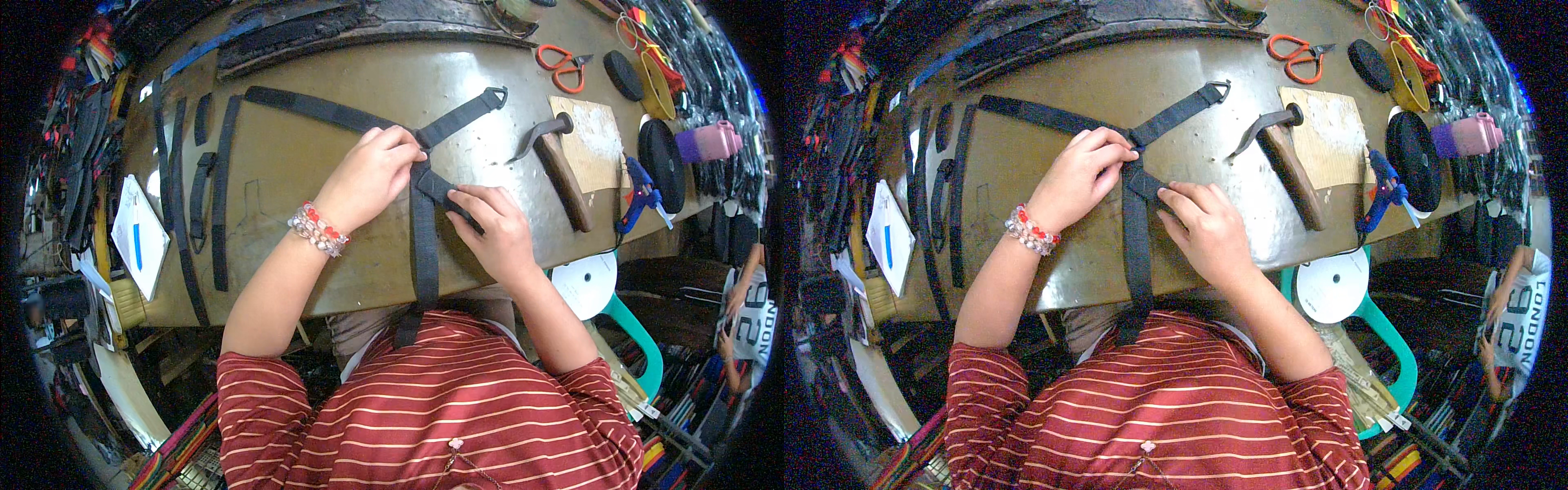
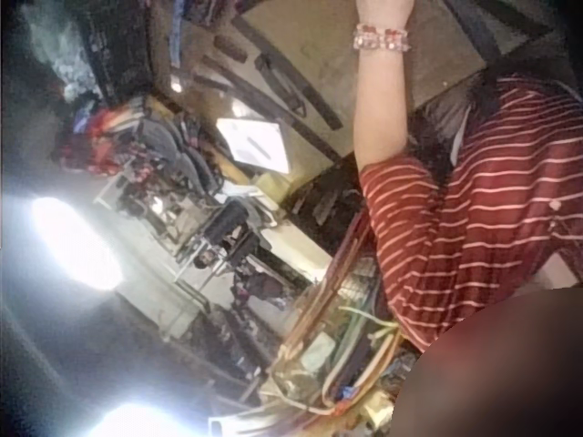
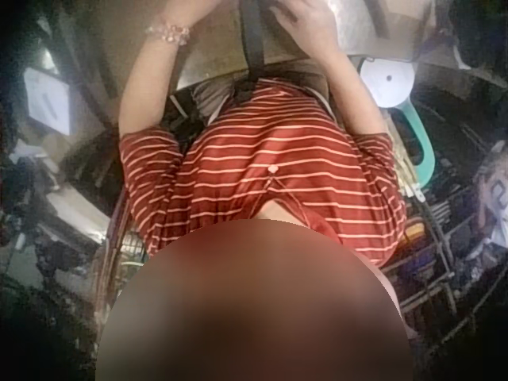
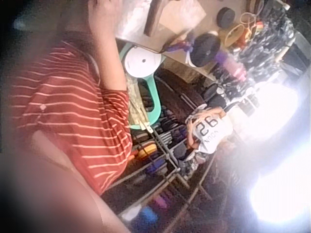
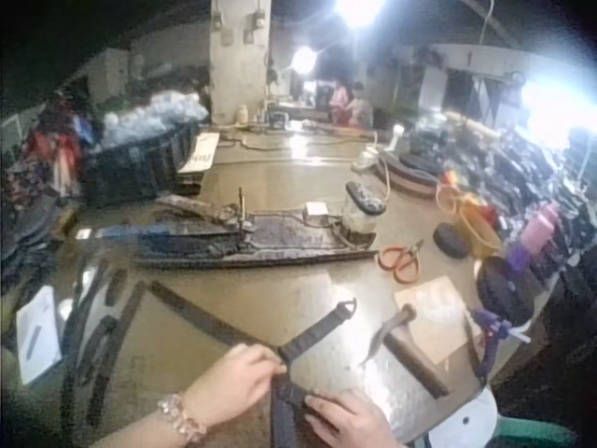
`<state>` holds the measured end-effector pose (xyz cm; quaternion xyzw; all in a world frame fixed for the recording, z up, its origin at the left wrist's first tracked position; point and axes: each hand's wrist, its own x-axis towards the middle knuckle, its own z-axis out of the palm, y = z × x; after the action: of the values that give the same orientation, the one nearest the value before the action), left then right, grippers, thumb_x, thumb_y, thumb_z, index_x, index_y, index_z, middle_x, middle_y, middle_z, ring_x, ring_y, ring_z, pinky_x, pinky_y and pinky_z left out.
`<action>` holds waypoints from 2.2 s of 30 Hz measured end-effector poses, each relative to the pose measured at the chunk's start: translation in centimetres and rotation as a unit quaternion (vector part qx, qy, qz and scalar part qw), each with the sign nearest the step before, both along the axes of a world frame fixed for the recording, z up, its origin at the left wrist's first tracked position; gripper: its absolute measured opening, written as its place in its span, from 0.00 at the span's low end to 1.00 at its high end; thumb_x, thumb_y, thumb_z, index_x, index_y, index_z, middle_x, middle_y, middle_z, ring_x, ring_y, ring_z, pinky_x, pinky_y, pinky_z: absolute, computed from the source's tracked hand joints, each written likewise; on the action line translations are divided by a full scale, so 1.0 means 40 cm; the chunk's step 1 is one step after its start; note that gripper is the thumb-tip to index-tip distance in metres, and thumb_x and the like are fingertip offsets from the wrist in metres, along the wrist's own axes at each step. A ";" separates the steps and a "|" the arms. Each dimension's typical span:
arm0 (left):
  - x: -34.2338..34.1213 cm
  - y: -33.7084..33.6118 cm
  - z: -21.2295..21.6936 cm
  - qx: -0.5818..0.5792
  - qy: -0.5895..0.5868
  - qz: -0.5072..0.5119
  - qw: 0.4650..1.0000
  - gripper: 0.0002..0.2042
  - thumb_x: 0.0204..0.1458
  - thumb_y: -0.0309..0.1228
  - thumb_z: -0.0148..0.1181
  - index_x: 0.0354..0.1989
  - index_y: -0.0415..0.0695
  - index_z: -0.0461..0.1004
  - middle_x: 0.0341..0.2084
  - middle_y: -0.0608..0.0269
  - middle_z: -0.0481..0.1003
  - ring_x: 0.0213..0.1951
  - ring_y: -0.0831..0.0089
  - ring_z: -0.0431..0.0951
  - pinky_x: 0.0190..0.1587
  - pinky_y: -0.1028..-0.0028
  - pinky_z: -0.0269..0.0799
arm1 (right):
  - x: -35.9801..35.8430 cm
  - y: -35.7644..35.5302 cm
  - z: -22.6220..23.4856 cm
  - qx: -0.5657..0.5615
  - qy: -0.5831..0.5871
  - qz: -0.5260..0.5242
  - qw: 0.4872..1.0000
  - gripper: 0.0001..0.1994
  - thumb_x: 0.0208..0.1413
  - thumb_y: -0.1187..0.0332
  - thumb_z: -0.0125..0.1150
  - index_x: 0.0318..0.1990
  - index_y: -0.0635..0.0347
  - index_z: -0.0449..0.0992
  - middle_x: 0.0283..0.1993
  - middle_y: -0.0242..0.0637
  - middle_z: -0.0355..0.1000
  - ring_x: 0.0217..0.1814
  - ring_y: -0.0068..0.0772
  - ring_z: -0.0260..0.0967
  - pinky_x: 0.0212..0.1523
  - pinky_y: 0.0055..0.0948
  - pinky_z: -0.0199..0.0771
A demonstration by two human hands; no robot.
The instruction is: The person assembles black webbing straps into a harness-like structure using a hot glue gun. They repeatedly apply glue to strap ends and press them together, forming multiple joints. The person also handles a white circular disc and a black circular pad, placing them on a nearby chair.
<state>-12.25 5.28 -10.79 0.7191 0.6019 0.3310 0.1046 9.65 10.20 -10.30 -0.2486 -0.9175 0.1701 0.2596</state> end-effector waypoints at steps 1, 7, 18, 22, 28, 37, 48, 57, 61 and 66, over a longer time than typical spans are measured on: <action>0.001 0.000 0.000 -0.001 0.003 0.001 1.000 0.08 0.47 0.21 0.56 0.36 0.41 0.76 0.37 0.59 0.73 0.42 0.60 0.72 0.47 0.67 0.69 | -0.001 -0.001 0.000 0.001 -0.004 -0.004 1.000 0.14 0.43 0.73 0.66 0.41 0.59 0.77 0.42 0.38 0.74 0.40 0.40 0.70 0.42 0.34 0.73; 0.003 0.002 -0.002 -0.004 -0.004 0.008 1.000 0.06 0.48 0.24 0.57 0.35 0.41 0.75 0.36 0.58 0.73 0.41 0.59 0.72 0.47 0.66 0.69 | -0.006 0.003 -0.001 0.008 -0.007 0.002 1.000 0.14 0.43 0.73 0.66 0.41 0.61 0.77 0.42 0.39 0.74 0.41 0.40 0.70 0.44 0.34 0.72; 0.028 0.003 0.014 -0.021 0.010 0.049 0.999 0.09 0.47 0.34 0.62 0.31 0.41 0.74 0.35 0.59 0.72 0.39 0.58 0.70 0.45 0.64 0.69 | -0.016 -0.010 0.010 0.019 -0.043 -0.025 0.999 0.14 0.43 0.72 0.67 0.41 0.57 0.79 0.40 0.36 0.73 0.41 0.38 0.70 0.43 0.33 0.72; 0.043 0.001 0.021 -0.028 0.039 0.070 0.996 0.10 0.46 0.35 0.63 0.32 0.43 0.73 0.35 0.60 0.71 0.40 0.58 0.70 0.43 0.63 0.69 | -0.029 -0.017 0.013 0.011 -0.083 -0.037 0.996 0.16 0.43 0.71 0.67 0.43 0.56 0.79 0.40 0.37 0.72 0.43 0.39 0.69 0.44 0.34 0.71; 0.069 -0.001 0.032 -0.056 0.099 0.105 0.988 0.13 0.45 0.37 0.64 0.36 0.46 0.72 0.37 0.63 0.70 0.41 0.61 0.70 0.43 0.61 0.66 | 0.112 0.033 0.005 0.030 0.038 -0.111 0.993 0.16 0.45 0.69 0.67 0.44 0.58 0.75 0.42 0.38 0.69 0.43 0.38 0.67 0.47 0.34 0.66; 0.073 -0.004 0.036 -0.069 0.120 0.113 0.984 0.14 0.46 0.38 0.64 0.35 0.45 0.71 0.38 0.64 0.70 0.43 0.61 0.71 0.44 0.61 0.67 | 0.556 0.363 -0.012 -0.094 0.038 -0.460 0.882 0.29 0.50 0.55 0.68 0.54 0.65 0.68 0.38 0.43 0.73 0.36 0.32 0.69 0.42 0.33 0.69; -0.013 0.014 -0.011 -0.013 -0.018 0.009 1.000 0.09 0.53 0.36 0.58 0.34 0.43 0.74 0.36 0.59 0.73 0.43 0.60 0.72 0.49 0.65 0.66 | 0.193 0.272 0.295 0.029 -0.199 -0.109 0.973 0.10 0.50 0.65 0.66 0.35 0.63 0.76 0.25 0.47 0.73 0.25 0.41 0.71 0.30 0.34 0.71; -0.032 0.018 -0.046 0.045 -0.056 -0.010 0.997 0.06 0.52 0.25 0.52 0.35 0.42 0.75 0.35 0.60 0.75 0.43 0.62 0.73 0.51 0.66 0.67 | 0.064 0.079 0.216 -0.066 -0.193 0.140 0.969 0.17 0.41 0.56 0.72 0.26 0.57 0.72 0.25 0.40 0.64 0.26 0.45 0.68 0.27 0.38 0.69; -0.034 0.021 -0.043 0.042 -0.051 -0.011 0.998 0.08 0.48 0.21 0.50 0.35 0.41 0.75 0.35 0.59 0.75 0.43 0.61 0.73 0.51 0.65 0.67 | 0.072 0.066 0.206 -0.084 -0.193 0.151 0.966 0.18 0.41 0.54 0.72 0.25 0.58 0.72 0.25 0.39 0.62 0.25 0.44 0.67 0.27 0.39 0.68; -0.031 0.019 -0.041 0.057 -0.036 -0.011 0.998 0.12 0.46 0.19 0.48 0.38 0.41 0.74 0.36 0.58 0.75 0.43 0.61 0.74 0.51 0.66 0.68 | 0.050 0.076 0.176 -0.042 -0.197 0.142 0.969 0.20 0.40 0.52 0.72 0.25 0.57 0.71 0.26 0.39 0.63 0.25 0.45 0.68 0.25 0.39 0.69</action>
<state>-13.51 6.03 -12.42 0.7182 0.5700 0.3892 0.0882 11.65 13.23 -3.25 -0.1551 -0.9685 0.1914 0.0361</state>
